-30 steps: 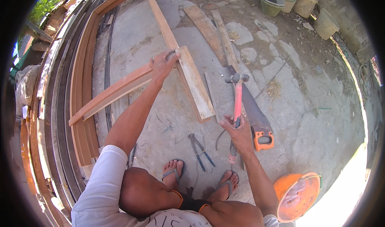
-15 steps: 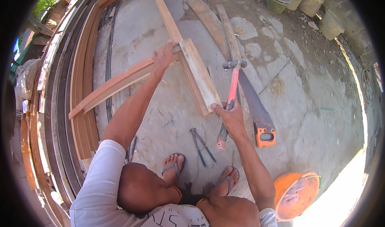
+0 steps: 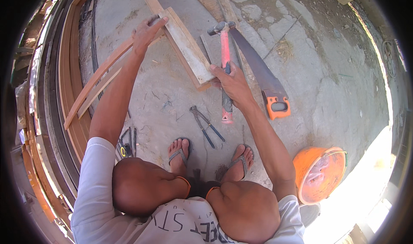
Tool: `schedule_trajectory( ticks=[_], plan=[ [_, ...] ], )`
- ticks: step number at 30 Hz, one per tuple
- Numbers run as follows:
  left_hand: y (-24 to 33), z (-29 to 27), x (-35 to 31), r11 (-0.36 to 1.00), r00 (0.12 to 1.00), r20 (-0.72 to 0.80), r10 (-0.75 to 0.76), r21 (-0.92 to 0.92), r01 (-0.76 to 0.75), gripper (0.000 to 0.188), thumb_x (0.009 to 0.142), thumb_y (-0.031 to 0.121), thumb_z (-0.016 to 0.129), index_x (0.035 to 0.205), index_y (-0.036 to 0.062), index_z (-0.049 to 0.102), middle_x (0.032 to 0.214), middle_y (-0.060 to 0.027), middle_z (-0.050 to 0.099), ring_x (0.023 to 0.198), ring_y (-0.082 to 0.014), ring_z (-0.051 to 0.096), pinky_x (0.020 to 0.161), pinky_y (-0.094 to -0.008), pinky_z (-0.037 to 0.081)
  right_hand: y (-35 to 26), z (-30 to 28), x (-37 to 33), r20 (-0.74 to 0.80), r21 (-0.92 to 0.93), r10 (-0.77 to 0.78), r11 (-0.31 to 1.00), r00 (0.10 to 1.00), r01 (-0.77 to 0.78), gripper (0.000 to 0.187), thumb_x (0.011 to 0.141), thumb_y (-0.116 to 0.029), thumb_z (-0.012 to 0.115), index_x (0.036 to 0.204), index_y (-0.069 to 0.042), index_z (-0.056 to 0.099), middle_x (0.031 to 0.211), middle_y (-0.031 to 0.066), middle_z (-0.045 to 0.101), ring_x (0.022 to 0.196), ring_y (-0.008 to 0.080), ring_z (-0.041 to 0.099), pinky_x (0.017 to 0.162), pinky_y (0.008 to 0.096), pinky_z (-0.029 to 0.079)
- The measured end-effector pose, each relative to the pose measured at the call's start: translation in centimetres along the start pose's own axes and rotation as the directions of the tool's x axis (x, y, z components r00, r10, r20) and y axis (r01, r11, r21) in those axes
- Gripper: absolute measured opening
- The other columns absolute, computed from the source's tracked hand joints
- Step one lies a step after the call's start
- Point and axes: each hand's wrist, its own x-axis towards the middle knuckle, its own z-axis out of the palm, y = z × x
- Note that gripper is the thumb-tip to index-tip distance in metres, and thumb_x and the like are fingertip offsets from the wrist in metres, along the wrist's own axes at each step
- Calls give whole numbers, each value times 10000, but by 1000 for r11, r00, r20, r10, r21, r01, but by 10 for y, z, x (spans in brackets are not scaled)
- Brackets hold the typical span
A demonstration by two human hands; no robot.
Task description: The person sits on the floor and uses a hand saw to cut a wooden plank. They then use pliers to remove nails from a small piece of wood and a hammer to drive nails into a wooden frame structure. The person continues to saw another plank and hammers nails into the frame.
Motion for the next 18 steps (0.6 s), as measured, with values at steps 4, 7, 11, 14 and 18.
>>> schedule_trajectory(
  ticks=[4,7,11,14,18],
  plan=[
    [1,-3,4,1000,998,61,-28,15,27,905,803,785,710,1388,94,728,1322,-196,740,1331,-354,634,1219,-566,214,-3,-4,9,35,-57,-4,998,999,6,587,949,-395,816,1230,69,591,1010,124,664,862,163,680,744,310,557],
    [2,-5,5,998,994,92,-55,9,54,935,833,758,721,1428,38,689,1373,-236,706,1345,-371,629,1165,-475,426,-9,-6,10,90,-83,4,997,996,4,705,920,-433,847,1323,70,561,1091,106,658,895,170,674,764,294,586],
    [5,-3,7,999,994,103,-31,-25,34,928,836,718,761,1426,6,681,1369,-244,703,1325,-375,641,1137,-433,465,-9,-9,7,89,-125,-19,992,996,30,644,913,-442,851,1259,42,604,1056,82,645,892,156,661,754,287,576],
    [-12,-1,9,997,996,86,-4,-73,10,912,824,766,716,1402,61,711,1342,-218,726,1312,-362,647,1217,-516,275,-9,-4,9,89,-211,-26,977,996,44,605,907,-449,852,1205,31,634,1001,71,648,885,156,661,745,283,546],
    [-3,-4,4,1000,998,61,7,-28,-6,899,816,786,702,1373,80,735,1289,-221,748,1286,-356,662,1255,-583,165,-21,0,23,43,-425,-120,896,992,127,614,855,-472,879,1117,35,651,968,98,682,889,195,673,760,334,524]
  ],
)
